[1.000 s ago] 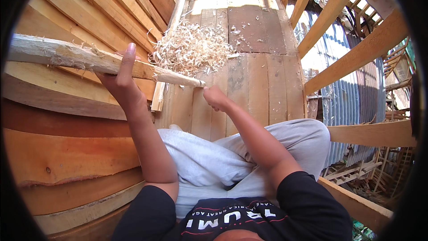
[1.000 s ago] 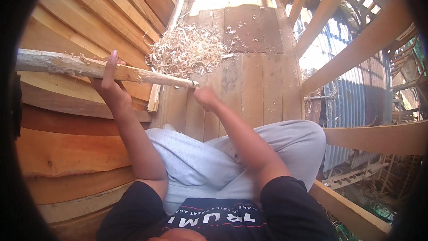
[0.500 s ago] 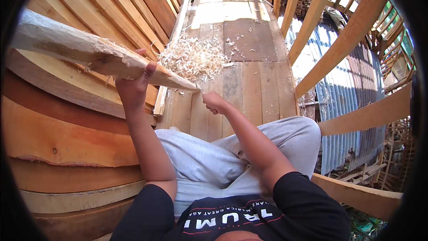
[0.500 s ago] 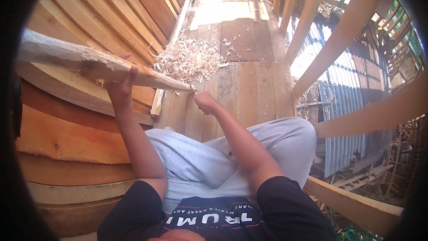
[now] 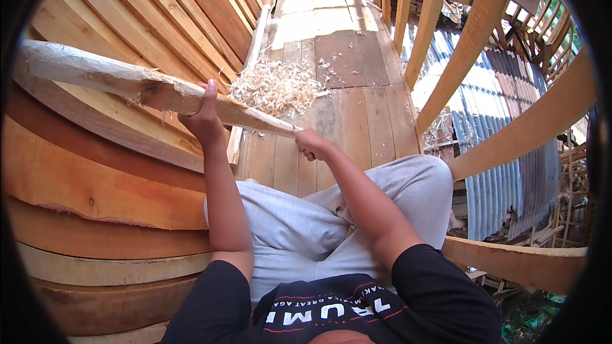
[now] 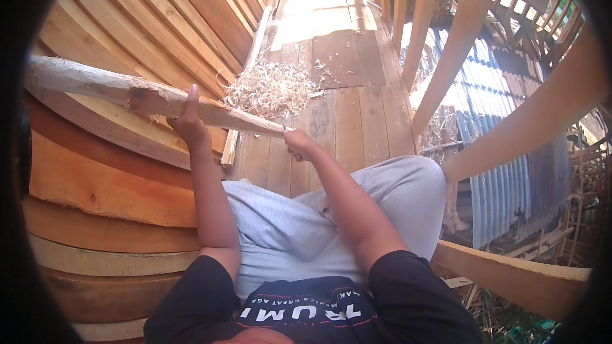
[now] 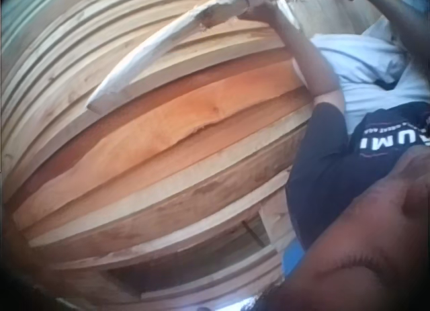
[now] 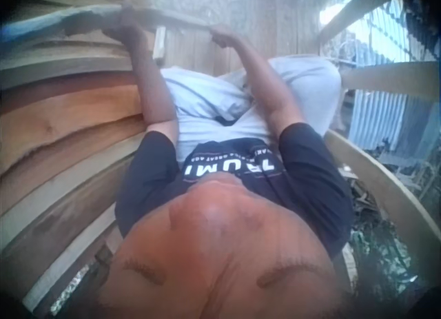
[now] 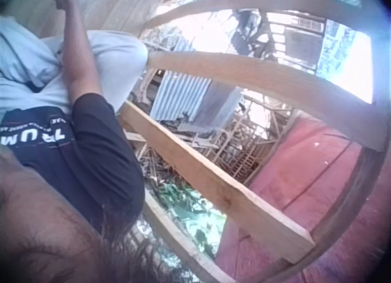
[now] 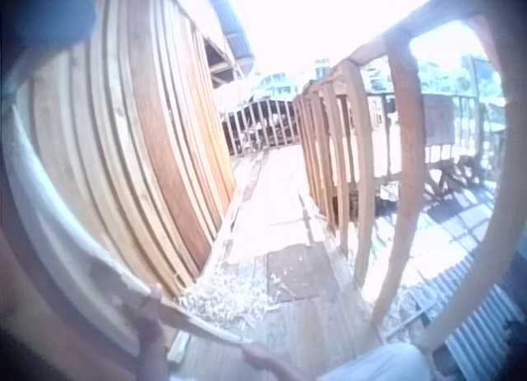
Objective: The person sits cross-legged on a wooden floor and uses a knife to shave and shape a long piece of wood. Wood shavings accumulate on the floor as the person repeatedly scrapes the surface of the wood.
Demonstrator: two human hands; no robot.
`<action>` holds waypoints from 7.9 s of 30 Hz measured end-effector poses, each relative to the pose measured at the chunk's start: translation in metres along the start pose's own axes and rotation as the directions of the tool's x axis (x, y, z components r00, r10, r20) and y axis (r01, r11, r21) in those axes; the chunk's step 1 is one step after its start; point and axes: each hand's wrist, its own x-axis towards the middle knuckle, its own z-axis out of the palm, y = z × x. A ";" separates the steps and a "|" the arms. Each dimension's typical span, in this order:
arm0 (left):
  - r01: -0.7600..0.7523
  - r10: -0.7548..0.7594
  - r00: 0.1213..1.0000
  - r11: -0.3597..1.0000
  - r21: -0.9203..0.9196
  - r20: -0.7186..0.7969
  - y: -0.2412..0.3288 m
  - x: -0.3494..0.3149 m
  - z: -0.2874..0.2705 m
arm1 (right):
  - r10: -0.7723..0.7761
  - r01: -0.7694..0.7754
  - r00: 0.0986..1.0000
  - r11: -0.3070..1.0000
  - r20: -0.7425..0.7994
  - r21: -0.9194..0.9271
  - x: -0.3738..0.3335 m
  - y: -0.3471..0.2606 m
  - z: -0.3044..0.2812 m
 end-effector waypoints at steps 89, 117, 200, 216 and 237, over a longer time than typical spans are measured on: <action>0.253 -0.013 0.905 0.820 -0.513 0.426 0.022 0.014 0.052 | -0.659 0.502 0.683 0.736 -0.314 -0.453 -0.080 -0.066 0.041; 0.261 0.004 0.898 0.802 -0.537 0.441 0.021 0.012 0.052 | -0.635 0.503 0.739 0.742 -0.226 -0.443 -0.090 -0.076 0.035; 0.256 -0.029 0.921 0.796 -0.549 0.387 0.019 0.015 0.044 | -0.632 0.509 0.727 0.758 -0.268 -0.408 -0.052 -0.056 0.041; 0.274 -0.015 0.905 0.785 -0.556 0.424 0.011 0.018 0.060 | -0.650 0.480 0.706 0.731 -0.282 -0.484 -0.032 -0.049 0.016; 0.254 0.015 0.913 0.762 -0.596 0.408 0.004 0.030 0.032 | -0.522 0.402 0.820 0.817 -0.235 -0.413 -0.049 -0.055 0.036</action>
